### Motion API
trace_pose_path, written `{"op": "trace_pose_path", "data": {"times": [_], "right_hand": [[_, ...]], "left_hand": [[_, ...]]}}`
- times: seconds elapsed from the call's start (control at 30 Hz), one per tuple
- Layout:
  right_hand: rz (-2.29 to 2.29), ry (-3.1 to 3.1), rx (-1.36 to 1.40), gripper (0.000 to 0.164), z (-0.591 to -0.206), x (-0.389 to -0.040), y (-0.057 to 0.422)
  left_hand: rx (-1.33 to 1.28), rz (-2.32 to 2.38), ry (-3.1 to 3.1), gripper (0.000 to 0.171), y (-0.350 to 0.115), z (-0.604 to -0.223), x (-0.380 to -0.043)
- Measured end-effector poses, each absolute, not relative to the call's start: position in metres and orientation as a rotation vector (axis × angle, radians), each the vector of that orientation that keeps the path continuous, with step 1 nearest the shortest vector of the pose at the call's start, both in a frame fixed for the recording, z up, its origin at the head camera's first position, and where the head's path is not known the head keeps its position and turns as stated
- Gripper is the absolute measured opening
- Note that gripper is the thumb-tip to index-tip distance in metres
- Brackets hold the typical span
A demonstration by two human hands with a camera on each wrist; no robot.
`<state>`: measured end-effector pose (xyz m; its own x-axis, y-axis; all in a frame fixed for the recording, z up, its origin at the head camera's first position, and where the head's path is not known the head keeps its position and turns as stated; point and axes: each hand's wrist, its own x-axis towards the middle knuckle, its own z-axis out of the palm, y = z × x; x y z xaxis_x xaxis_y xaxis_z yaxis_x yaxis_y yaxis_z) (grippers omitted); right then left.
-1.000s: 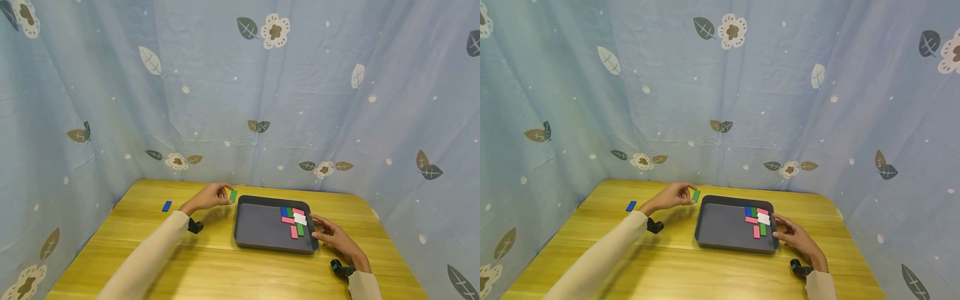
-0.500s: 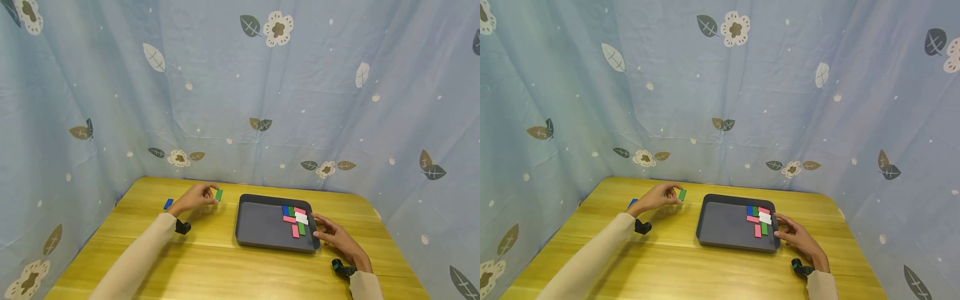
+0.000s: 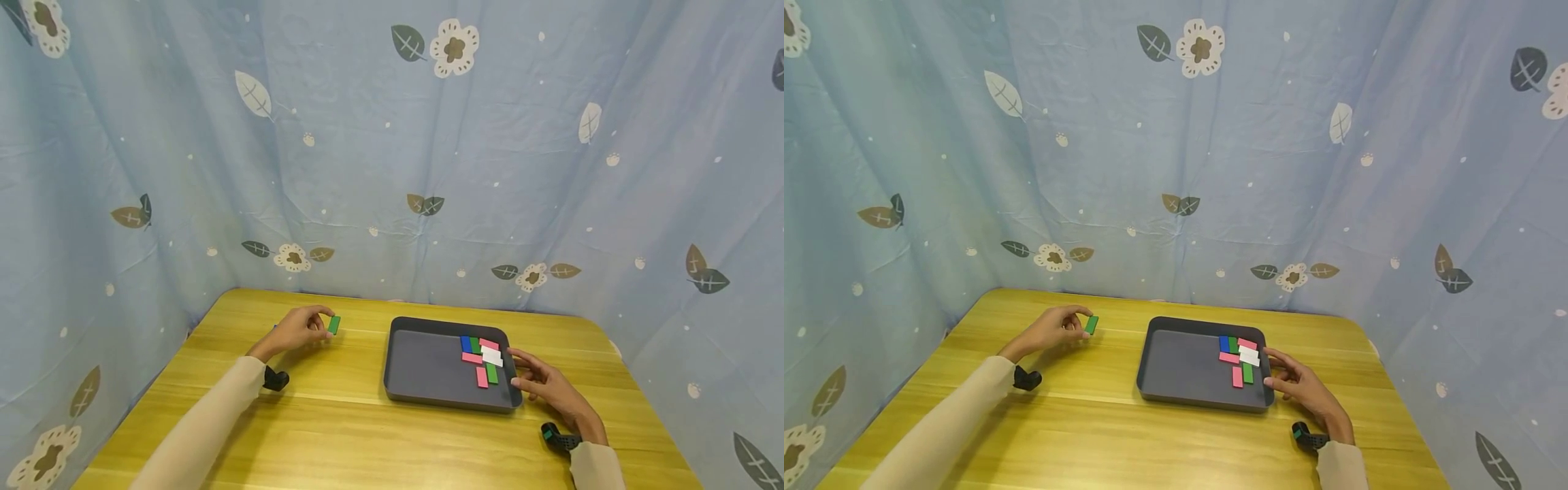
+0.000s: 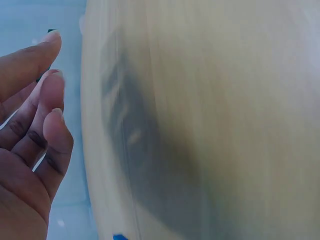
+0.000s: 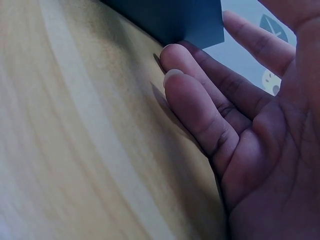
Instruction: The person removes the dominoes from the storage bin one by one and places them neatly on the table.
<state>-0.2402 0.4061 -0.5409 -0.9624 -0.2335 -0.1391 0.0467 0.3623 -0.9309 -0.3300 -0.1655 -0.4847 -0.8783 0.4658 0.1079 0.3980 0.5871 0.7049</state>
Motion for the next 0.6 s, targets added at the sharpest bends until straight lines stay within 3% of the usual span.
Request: {"op": "trace_pose_path", "data": {"times": [0.6], "right_hand": [[-1.655, 2.363, -0.160, 0.061, -0.542, -0.241, 0.405]], "left_hand": [[0.619, 1.072, 2.818, 0.048, -0.214, -0.492, -0.329]]}}
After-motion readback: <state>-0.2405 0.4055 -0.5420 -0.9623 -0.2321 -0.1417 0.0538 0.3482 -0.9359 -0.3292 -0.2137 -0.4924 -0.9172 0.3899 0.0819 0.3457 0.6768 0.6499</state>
